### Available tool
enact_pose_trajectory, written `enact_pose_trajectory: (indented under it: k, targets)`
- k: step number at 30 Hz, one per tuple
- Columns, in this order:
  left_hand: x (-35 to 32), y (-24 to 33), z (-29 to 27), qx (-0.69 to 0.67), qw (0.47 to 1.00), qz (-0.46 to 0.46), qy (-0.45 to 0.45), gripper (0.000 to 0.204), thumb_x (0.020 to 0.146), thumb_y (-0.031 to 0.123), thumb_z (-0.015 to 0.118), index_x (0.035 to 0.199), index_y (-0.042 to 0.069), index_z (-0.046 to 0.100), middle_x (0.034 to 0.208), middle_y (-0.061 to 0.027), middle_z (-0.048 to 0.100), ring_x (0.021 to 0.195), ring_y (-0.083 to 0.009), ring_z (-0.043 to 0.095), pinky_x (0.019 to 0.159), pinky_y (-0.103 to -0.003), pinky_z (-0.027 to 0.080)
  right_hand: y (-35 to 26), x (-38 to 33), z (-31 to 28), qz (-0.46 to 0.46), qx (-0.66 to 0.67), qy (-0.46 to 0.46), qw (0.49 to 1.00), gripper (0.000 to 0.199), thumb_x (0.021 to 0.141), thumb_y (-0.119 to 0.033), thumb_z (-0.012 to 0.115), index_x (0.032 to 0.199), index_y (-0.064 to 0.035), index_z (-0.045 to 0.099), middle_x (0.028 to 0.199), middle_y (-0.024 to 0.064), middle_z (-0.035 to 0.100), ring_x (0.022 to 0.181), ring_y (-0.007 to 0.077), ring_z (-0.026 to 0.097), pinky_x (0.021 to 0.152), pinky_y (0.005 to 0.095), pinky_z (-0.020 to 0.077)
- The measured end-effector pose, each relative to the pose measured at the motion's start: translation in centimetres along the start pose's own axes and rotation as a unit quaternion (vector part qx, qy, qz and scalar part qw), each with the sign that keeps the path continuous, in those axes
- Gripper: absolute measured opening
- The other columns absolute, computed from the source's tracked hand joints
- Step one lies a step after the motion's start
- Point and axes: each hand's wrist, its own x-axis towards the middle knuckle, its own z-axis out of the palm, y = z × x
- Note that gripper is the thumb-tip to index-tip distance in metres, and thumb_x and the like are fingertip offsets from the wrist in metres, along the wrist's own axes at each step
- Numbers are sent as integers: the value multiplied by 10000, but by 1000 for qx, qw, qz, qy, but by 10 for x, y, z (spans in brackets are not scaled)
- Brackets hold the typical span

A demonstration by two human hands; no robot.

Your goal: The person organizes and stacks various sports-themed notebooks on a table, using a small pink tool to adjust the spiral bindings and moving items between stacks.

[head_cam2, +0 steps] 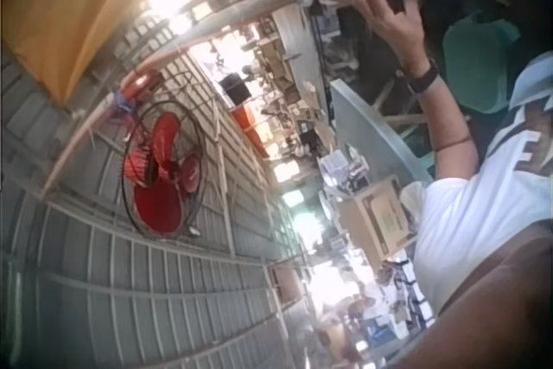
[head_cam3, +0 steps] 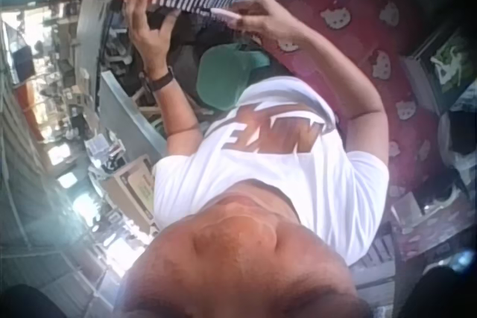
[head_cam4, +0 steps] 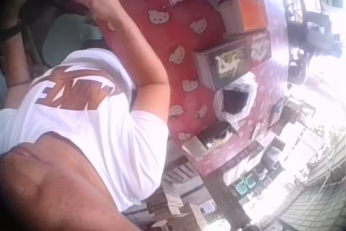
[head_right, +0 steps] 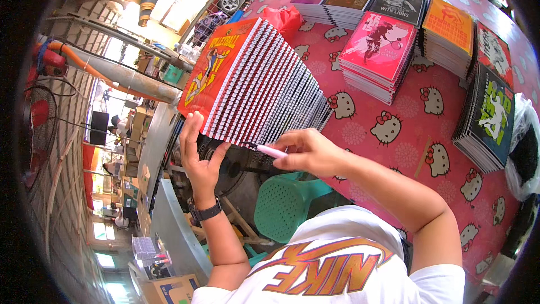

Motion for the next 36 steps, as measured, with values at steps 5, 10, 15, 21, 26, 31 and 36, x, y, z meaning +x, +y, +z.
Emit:
enact_pose_trajectory:
  k: [5, 10, 15, 21, 26, 31, 36]
  targets:
    - [0, 0, 0, -5, 1000, -1, 4, 596, 704, 168, 735, 1234, 59, 483, 1240, -119, 500, 1188, -332, 428, 986, -447, 350, -2, -2, 2, -132, -134, 38, 981, 380, 725, -211, 676, 1068, -64, 604, 926, 112, 564, 852, 236, 544, 755, 344, 445]
    - [-1, -1, 2, -9, 1000, 1, 3, 601, 705, 163, 737, 1237, 57, 479, 1243, -117, 496, 1197, -332, 419, 992, -450, 344, 8, -2, 5, -289, -430, 177, 837, 522, 643, -146, 701, 1148, -129, 568, 993, 75, 524, 883, 257, 494, 772, 363, 411]
    - [0, 1, 1, -10, 1000, -1, 3, 606, 700, 157, 740, 1239, 60, 480, 1244, -115, 496, 1199, -332, 418, 995, -450, 342, 16, 1, 0, -296, -338, 135, 883, 431, 673, -200, 695, 1083, -111, 595, 940, 84, 536, 868, 238, 501, 765, 359, 435]
    - [-1, -1, -1, -3, 1000, -4, 3, 613, 697, 157, 741, 1243, 61, 480, 1248, -113, 494, 1198, -329, 420, 996, -445, 342, 10, -3, 4, -162, -175, 78, 968, 401, 701, -234, 696, 1067, -99, 603, 981, 109, 560, 892, 234, 516, 806, 369, 437]
    - [0, 0, 1, -8, 1000, -3, 4, 610, 699, 157, 742, 1242, 59, 481, 1247, -114, 496, 1197, -325, 423, 992, -442, 348, 10, -7, 4, -278, -472, 167, 819, 444, 709, -184, 689, 1136, -121, 583, 978, 94, 532, 915, 252, 502, 797, 370, 421]
    - [-1, 0, 1, -5, 1000, 2, 0, 608, 700, 164, 742, 1240, 57, 483, 1246, -115, 497, 1195, -325, 424, 988, -441, 351, 14, -1, -11, -28, 15, -3, 999, 378, 714, -221, 688, 1068, -108, 616, 912, 111, 541, 882, 254, 518, 811, 404, 436]
    - [0, -1, -1, -5, 1000, -3, 3, 607, 702, 175, 741, 1239, 60, 483, 1245, -115, 498, 1192, -325, 427, 986, -444, 353, 14, -9, 3, -224, -316, 130, 913, 455, 661, -202, 699, 1095, -113, 594, 941, 104, 545, 898, 268, 496, 826, 387, 420]
